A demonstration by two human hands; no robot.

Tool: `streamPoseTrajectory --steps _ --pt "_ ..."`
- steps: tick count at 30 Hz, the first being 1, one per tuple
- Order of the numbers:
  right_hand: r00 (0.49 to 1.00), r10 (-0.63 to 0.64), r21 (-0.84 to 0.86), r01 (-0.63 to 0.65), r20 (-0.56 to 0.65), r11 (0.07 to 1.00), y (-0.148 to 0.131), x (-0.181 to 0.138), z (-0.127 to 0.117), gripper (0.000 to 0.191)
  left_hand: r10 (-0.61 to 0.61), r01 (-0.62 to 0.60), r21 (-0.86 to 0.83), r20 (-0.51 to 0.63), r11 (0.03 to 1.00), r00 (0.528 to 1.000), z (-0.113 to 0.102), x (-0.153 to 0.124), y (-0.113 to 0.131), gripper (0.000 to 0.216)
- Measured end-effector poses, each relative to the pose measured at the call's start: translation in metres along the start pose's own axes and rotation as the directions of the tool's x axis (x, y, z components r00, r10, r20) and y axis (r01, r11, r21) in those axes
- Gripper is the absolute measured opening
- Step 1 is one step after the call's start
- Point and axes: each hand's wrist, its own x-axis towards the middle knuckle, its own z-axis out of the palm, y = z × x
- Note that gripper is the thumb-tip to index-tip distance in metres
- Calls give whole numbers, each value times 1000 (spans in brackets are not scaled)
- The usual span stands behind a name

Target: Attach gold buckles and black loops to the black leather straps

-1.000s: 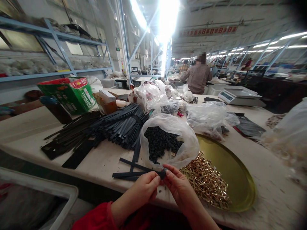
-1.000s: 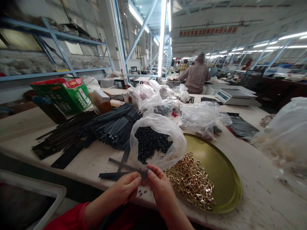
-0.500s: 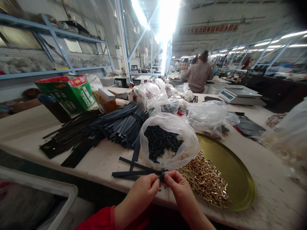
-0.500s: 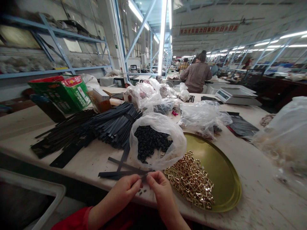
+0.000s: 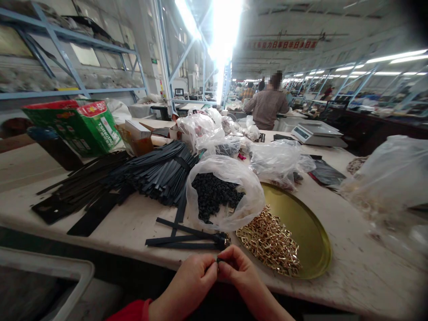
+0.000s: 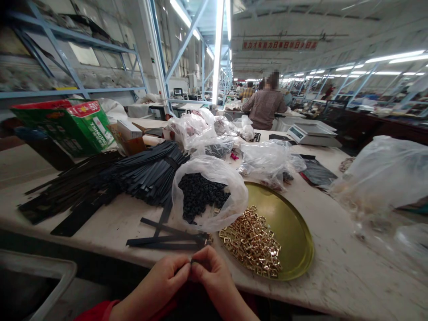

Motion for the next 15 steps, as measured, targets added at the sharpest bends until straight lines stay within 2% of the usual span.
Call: streamPoseTrajectory --steps 5,9,12,15 --pt "1000 26 3 -26 -10 1000 -3 -8 -7 33 -4 16 -62 189 998 982 -5 -6 -5 25" --pt "995 96 33 -95 -18 995 -3 -10 -2 37 2 5 -38 167 999 986 -8 -7 -9 24" --pt "993 111 43 -109 -42 993 1 -8 3 40 -72 101 -138 201 985 977 -4 -5 -10 19" --pt "994 95 40 -93 -50 995 7 -5 5 39 -122 171 -225 214 959 969 1 -1 -10 36"
